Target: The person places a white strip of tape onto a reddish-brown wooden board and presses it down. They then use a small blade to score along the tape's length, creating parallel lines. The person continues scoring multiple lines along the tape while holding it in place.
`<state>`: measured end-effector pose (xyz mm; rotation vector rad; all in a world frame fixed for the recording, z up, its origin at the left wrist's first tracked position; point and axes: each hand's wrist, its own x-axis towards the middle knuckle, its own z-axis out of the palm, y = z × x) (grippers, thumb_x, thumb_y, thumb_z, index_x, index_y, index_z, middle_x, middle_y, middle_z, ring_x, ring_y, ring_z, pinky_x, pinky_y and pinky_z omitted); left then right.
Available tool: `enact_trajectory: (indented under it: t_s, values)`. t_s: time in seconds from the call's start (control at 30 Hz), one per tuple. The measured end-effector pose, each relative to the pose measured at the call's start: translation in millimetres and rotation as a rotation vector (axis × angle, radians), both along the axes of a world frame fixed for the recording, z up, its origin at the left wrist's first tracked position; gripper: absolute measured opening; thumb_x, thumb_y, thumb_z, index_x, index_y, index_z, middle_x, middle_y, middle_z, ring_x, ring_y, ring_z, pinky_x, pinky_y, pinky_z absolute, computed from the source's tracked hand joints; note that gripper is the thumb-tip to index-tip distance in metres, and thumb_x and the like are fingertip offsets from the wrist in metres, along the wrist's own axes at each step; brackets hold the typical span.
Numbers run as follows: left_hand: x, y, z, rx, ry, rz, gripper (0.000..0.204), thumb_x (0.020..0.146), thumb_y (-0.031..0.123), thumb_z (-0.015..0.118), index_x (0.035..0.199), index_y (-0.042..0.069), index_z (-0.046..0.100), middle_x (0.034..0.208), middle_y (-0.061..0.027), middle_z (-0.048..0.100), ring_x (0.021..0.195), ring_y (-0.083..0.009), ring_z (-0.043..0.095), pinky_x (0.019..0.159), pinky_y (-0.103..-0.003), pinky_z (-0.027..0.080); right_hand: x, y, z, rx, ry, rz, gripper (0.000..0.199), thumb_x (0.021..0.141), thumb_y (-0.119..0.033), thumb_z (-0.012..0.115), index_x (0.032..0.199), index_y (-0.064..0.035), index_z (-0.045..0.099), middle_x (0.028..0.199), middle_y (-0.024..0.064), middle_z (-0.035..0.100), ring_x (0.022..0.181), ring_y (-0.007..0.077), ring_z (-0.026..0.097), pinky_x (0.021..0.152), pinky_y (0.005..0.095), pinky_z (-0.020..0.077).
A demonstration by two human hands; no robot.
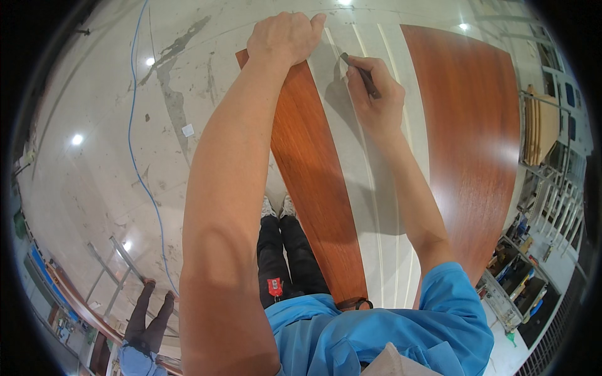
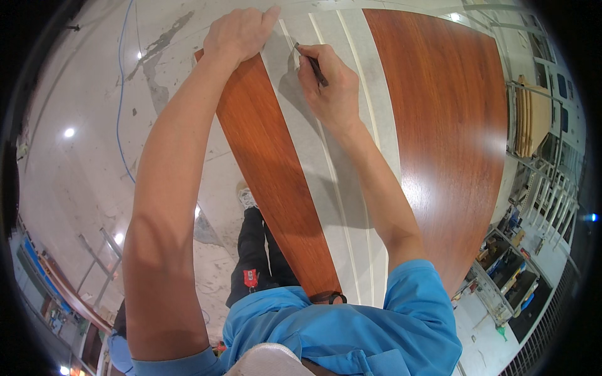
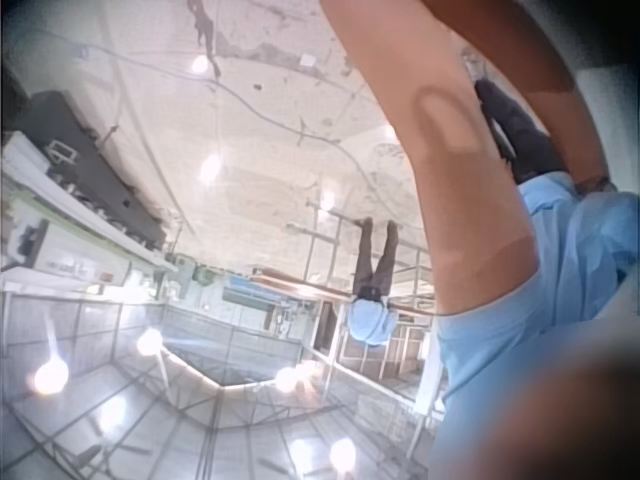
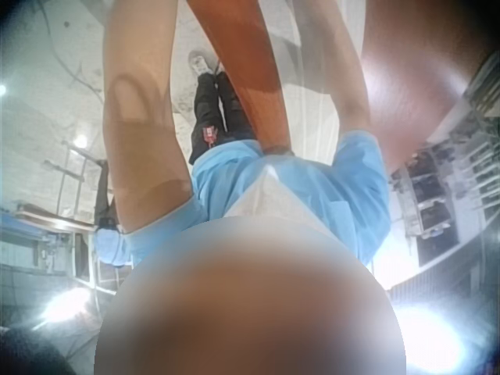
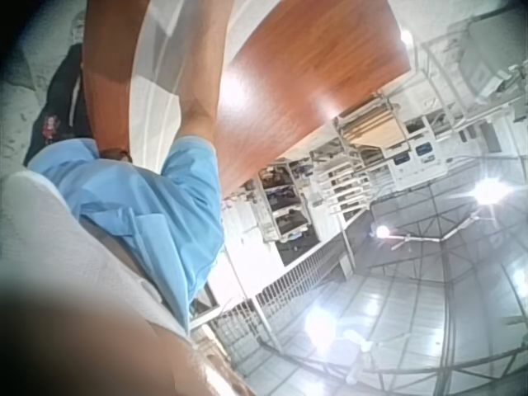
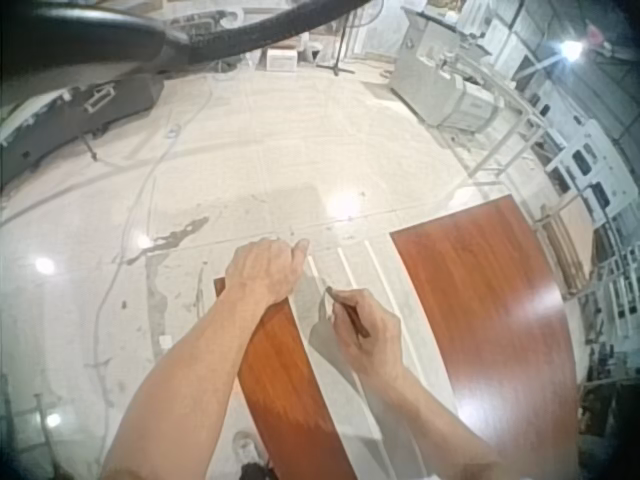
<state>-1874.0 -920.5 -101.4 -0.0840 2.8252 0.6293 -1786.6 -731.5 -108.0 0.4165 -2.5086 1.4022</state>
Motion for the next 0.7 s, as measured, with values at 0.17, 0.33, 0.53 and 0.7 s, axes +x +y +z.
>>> enact_trajectory:
  t_s: [0.17,0.33,0.53,0.7]
  values:
    - [-2.1,-0.7,1.8,0.001,-0.049,-0.007,0.067,0.114,0.052,0.035,0.105,0.006,0.083,0.106,-0.0168,0.081,0.103,-0.0382,0.077,0.088,-0.052,0.063,2.7,-0.1,0.1,0.023,0.017,-0.013,0.010,0.101,0.000,0.070,0.111,-0.0006,0.071,0.080,0.0063,0.070,0.065,0.0113,0.062,0.061,0.0274,0.0492]
    - [-2.4,-0.8,-0.7,0.009,-0.026,-0.004,0.067,0.114,0.052,0.035,0.105,0.007,0.083,0.106,-0.0167,0.081,0.104,-0.0381,0.076,0.089,-0.052,0.063,3.7,0.2,0.0,0.024,0.021,-0.014,0.010,0.101,0.000,0.070,0.111,-0.0009,0.071,0.080,0.0059,0.070,0.065,0.0110,0.062,0.060,0.0272,0.0491]
    - [-2.5,-0.4,-2.2,0.003,0.008,0.004,0.067,0.114,0.054,0.035,0.107,0.007,0.083,0.111,-0.0171,0.080,0.108,-0.0381,0.075,0.090,-0.053,0.062,7.2,1.3,1.6,0.029,-0.005,-0.022,0.011,0.101,0.001,0.070,0.112,-0.0009,0.071,0.080,0.0062,0.070,0.066,0.0108,0.062,0.061,0.0269,0.0494]
    - [-2.1,-0.5,-0.5,0.012,-0.030,0.002,0.067,0.114,0.054,0.035,0.108,0.008,0.083,0.111,-0.0170,0.080,0.108,-0.0386,0.076,0.091,-0.053,0.062,8.4,2.1,2.2,0.020,-0.005,-0.019,0.011,0.101,0.001,0.070,0.112,-0.0010,0.071,0.081,0.0064,0.070,0.066,0.0109,0.062,0.062,0.0271,0.0498]
